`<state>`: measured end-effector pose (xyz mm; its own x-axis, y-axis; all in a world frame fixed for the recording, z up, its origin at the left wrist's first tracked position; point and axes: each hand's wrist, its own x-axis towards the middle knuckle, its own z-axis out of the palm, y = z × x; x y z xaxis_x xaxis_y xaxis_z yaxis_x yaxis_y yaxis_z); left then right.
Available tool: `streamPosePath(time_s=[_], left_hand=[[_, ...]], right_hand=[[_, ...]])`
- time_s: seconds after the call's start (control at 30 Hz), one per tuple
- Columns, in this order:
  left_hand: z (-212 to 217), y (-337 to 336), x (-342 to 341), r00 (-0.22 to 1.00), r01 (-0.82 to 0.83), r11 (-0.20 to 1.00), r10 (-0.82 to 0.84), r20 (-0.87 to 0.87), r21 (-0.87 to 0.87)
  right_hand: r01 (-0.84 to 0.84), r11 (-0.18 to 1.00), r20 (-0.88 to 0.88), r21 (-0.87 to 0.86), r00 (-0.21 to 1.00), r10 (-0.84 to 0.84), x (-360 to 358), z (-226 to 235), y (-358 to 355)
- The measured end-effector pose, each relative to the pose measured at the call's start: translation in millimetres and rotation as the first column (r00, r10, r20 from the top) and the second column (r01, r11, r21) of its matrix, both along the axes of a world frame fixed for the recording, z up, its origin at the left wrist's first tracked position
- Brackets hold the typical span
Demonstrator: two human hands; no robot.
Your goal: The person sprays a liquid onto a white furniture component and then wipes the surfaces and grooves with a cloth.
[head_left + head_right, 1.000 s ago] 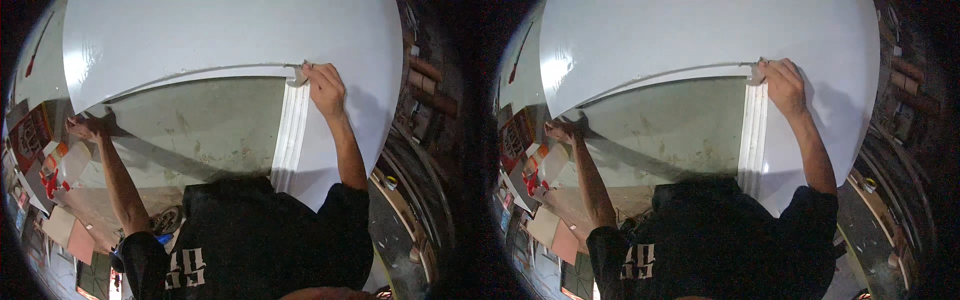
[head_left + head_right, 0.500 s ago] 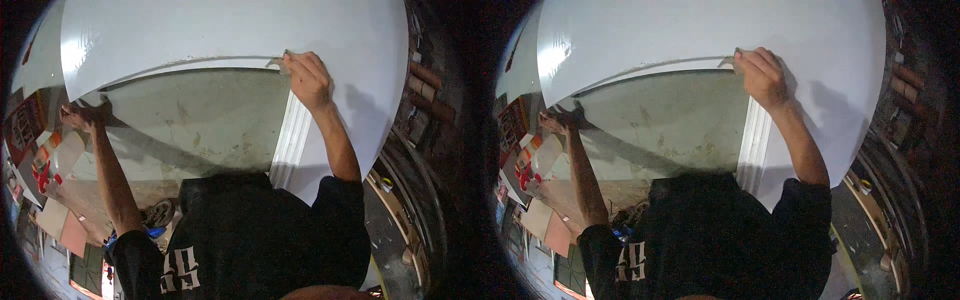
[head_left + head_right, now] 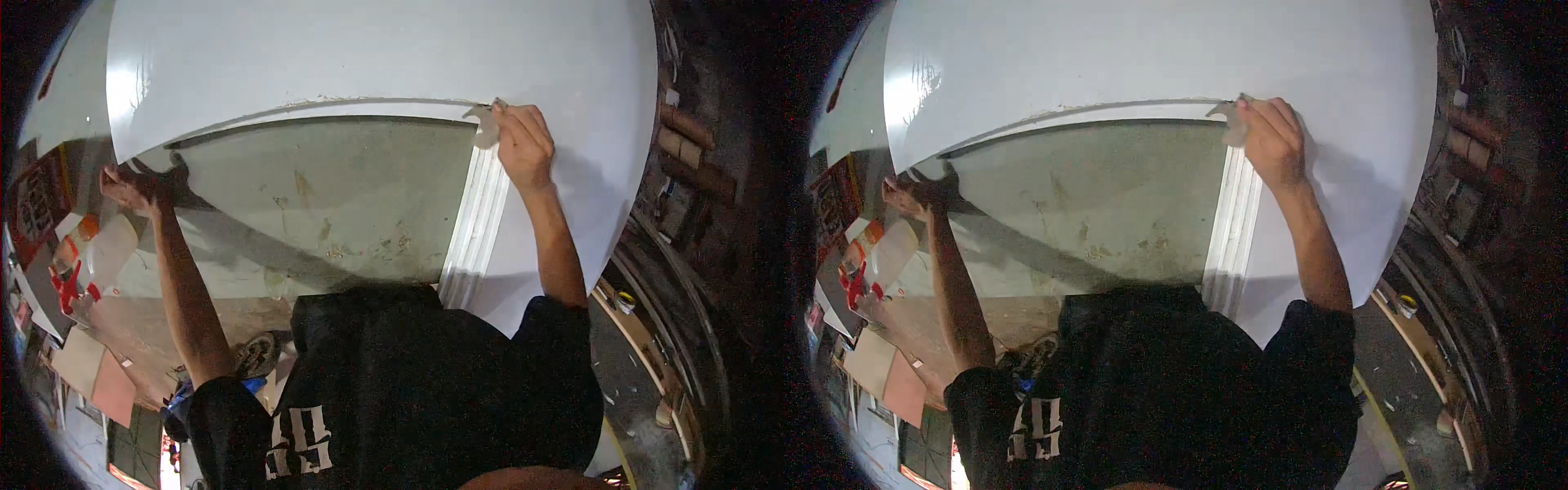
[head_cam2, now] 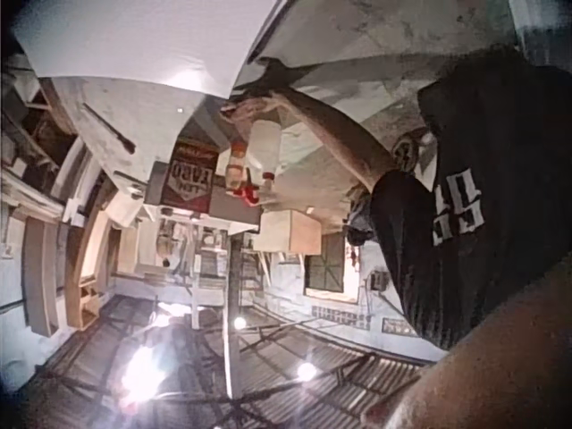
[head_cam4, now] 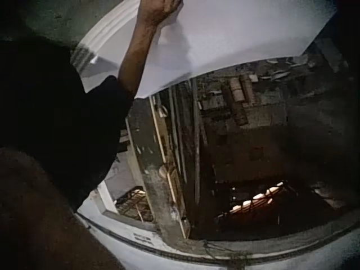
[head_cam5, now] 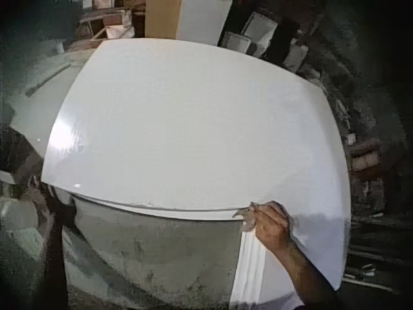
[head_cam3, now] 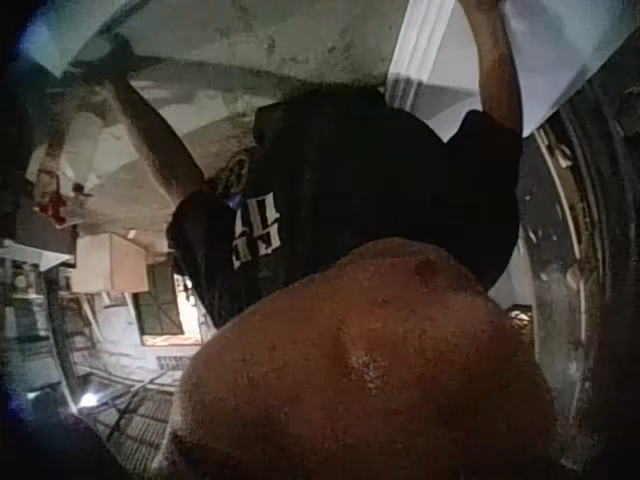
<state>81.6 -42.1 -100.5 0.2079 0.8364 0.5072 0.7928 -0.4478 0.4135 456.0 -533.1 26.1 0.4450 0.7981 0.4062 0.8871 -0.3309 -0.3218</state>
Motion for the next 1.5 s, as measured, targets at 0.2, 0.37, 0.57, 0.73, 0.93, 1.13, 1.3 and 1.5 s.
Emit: streamPosePath(time_s=[0.2,0.37,0.57,0.73,0.93,1.13,1.3,1.5], left_hand=[[9.7,-2.7,2.6,0.977,-0.110,0.975,0.142,0.159,-0.192],[5.5,-13.9,14.7,0.981,-0.093,0.977,0.124,0.151,-0.194],[18.4,-16.5,14.1,0.982,-0.092,0.982,0.117,0.148,-0.166],[4.0,-7.1,6.6,0.994,-0.025,0.998,0.030,0.108,-0.054],[4.4,-4.8,7.9,0.985,-0.041,0.982,0.071,0.159,-0.182],[11.1,-4.9,10.0,0.963,-0.146,0.968,0.186,0.196,-0.202],[26.8,-21.0,29.3,0.969,-0.079,0.948,0.146,0.200,-0.309],[31.3,-25.9,28.2,0.956,-0.120,0.977,0.161,0.245,-0.175]], right_hand=[[-0.006,0.995,-0.009,-0.095,1.000,0.005,-2.2,-1.3,-4.8],[-0.085,0.989,-0.036,-0.123,0.996,0.082,-12.9,-3.1,9.0],[0.201,0.965,-0.067,-0.168,0.974,-0.215,-8.5,9.2,-15.7],[0.259,0.951,-0.305,-0.167,0.904,-0.300,5.3,25.9,7.5],[0.204,0.971,-0.110,-0.125,0.970,-0.218,18.1,20.3,0.4],[0.198,0.971,0.000,-0.138,0.980,-0.200,-4.4,24.4,25.2],[0.204,0.965,-0.258,-0.166,0.935,-0.242,-7.9,21.5,11.0],[0.178,0.965,-0.299,-0.194,0.926,-0.231,18.3,47.2,-7.4]])
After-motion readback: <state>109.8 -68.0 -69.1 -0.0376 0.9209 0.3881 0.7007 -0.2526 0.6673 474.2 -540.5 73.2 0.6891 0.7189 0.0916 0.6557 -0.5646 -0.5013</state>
